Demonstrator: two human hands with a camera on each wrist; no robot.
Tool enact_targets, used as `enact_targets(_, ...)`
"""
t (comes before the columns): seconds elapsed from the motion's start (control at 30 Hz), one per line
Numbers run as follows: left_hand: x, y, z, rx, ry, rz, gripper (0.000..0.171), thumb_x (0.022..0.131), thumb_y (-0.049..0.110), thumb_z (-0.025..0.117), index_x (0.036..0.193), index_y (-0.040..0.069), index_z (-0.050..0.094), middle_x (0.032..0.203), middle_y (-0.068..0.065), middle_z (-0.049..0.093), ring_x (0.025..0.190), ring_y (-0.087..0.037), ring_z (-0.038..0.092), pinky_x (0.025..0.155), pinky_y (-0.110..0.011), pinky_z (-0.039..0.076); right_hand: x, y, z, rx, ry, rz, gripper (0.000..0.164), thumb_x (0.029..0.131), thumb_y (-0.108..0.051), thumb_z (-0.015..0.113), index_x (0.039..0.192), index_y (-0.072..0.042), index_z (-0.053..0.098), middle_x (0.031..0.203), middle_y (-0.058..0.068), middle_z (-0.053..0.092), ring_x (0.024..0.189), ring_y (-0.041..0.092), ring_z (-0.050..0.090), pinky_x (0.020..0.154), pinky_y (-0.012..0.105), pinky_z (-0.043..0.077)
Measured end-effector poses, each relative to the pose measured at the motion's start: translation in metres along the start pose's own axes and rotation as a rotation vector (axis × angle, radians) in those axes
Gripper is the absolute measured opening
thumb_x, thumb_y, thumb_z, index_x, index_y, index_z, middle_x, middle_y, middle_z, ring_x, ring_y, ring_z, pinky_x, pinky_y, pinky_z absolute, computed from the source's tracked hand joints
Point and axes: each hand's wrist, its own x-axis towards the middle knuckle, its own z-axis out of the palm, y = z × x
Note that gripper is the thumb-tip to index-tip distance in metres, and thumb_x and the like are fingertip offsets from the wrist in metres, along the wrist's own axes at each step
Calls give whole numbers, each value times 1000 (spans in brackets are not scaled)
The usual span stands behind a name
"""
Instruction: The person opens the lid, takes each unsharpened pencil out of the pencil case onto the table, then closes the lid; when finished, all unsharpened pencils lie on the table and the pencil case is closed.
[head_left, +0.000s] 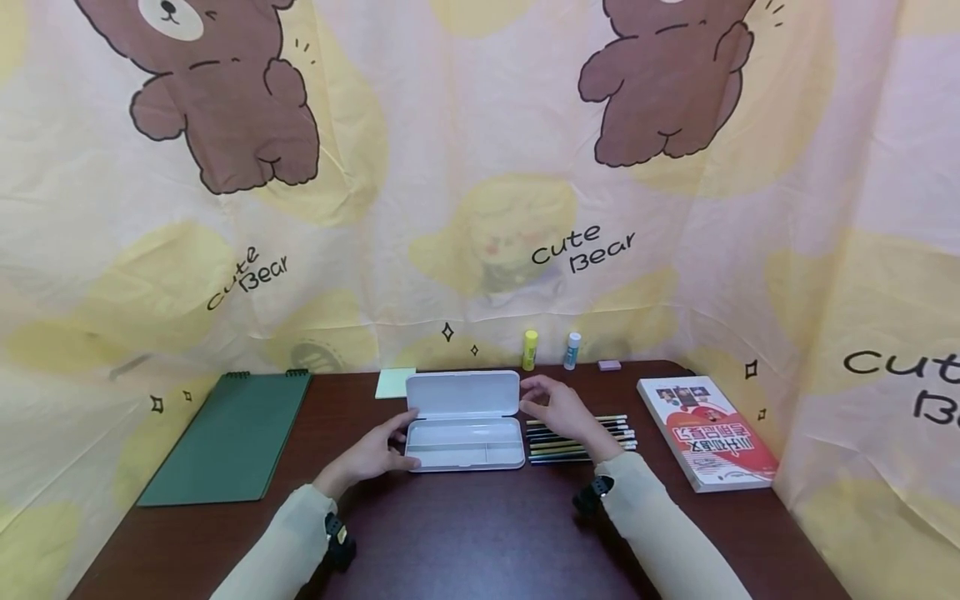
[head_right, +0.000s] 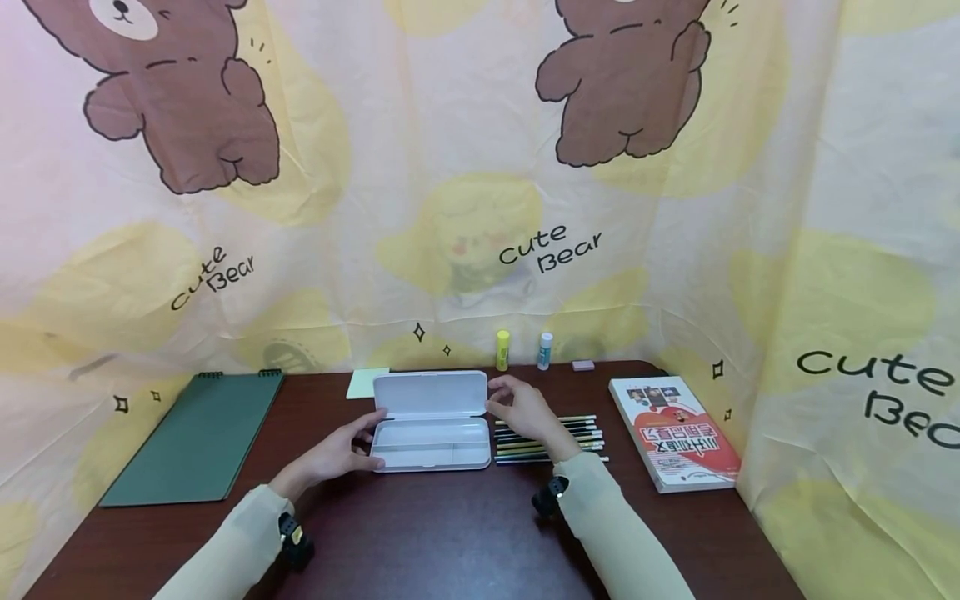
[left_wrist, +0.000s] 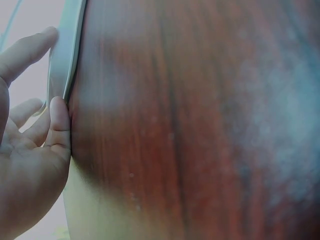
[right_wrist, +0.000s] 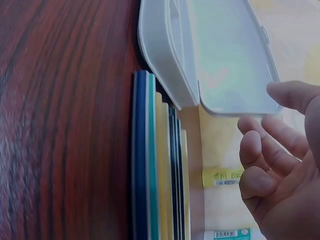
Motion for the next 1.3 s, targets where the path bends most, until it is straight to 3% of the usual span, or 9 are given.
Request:
enact_targets(0.17,0,-1,1,0,-3,3,93,78,28,86,156,26,35,132,-9,55,114,-22,51,84,-33,48,2,-3,4,14,11,-4,48,95,-24,69,139,-18,54,106,1,70,85,16,63,71,31,51)
enact_targets(0.6,-2,-2,2,4,36,27,87,77,26,87,150,17,42,138,-7,54,114,-23,53,84,-32,50,-3,-9,1,20,-8,-9,33,98,-29,63,130,-20,60,108,2,69,89,17,64,73,32,53)
enact_targets(0.83,-2,-1,2,-19,64,0,82,76,25,88,143,14,43,138,-8,54,116,-24,55,87,-36,52,-8,-9,-4,100,-49,17,27,102,-35,58,126,-23,61,110,2,69,99,33,67,78,36,56)
enact_targets(0.97,-3,-1,1,-69,56,23,85,76,23,88,142,10,36,142,-14,54,117,-25,54,87,-33,52,-10,-10,-7,107,-68,25,28,103,-40,53,125,-24,61,112,2,71,93,35,66,77,38,55)
enact_targets(1.13,-4,1,1,-135,42,62,97,76,17,88,148,13,24,147,-20,51,117,-29,53,82,-29,50,-13,-10,-9,96,-79,31,31,104,-44,50,124,-24,61,109,4,73,91,34,65,75,34,53)
enact_targets(1.3,-6,2,3,-77,46,88,99,77,18,87,152,21,22,148,-19,50,116,-29,54,81,-30,49,-15,-9,-9,100,-95,34,30,104,-44,48,121,-23,63,108,8,72,90,31,66,80,40,56)
